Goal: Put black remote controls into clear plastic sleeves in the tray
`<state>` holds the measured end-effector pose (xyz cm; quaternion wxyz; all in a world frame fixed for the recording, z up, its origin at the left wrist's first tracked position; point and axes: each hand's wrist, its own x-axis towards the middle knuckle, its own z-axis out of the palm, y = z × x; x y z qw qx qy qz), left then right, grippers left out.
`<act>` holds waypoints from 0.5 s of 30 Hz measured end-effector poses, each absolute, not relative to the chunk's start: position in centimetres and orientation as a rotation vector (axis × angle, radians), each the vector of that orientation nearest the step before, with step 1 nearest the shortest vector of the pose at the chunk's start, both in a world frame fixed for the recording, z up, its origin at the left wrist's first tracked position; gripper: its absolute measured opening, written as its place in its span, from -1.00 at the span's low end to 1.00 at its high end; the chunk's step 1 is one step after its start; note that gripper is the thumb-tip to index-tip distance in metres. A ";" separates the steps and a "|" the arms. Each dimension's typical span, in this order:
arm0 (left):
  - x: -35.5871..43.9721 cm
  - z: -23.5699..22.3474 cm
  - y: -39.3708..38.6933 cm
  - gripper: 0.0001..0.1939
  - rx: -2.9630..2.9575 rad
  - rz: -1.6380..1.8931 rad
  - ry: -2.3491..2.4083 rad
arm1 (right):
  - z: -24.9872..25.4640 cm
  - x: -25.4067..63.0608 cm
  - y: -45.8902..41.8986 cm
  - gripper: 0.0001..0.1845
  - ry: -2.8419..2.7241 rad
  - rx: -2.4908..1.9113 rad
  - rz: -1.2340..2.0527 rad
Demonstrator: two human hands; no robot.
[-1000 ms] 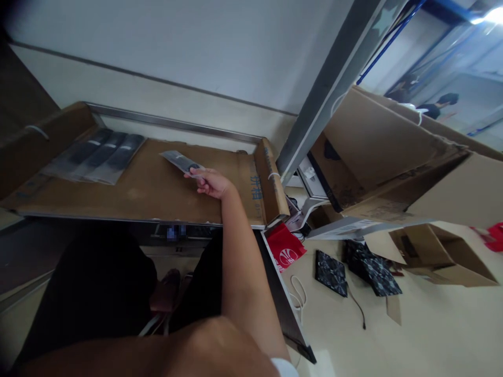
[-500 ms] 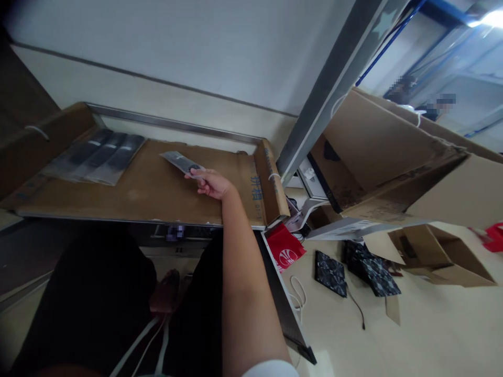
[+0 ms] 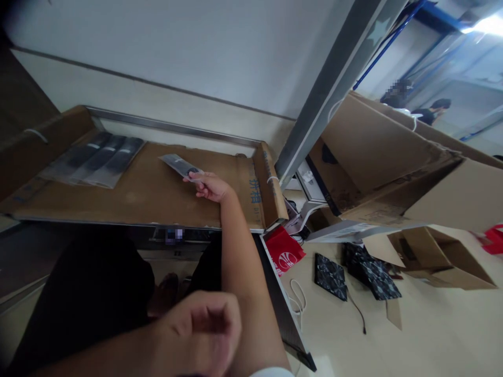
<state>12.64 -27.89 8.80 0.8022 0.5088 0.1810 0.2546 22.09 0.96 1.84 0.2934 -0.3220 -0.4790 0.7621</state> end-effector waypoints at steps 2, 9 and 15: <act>11.0 8.0 -24.9 -0.61 0.992 0.606 0.520 | 1.7 22.1 1.0 -0.80 -1.291 -0.831 2.032; 2.2 6.2 -8.7 -0.93 1.048 1.314 1.048 | 1.8 22.1 0.9 -0.79 -1.292 -0.819 2.017; 0.7 3.1 0.0 -0.90 1.005 1.228 1.410 | 1.8 22.2 0.8 -0.75 -1.249 -0.806 1.996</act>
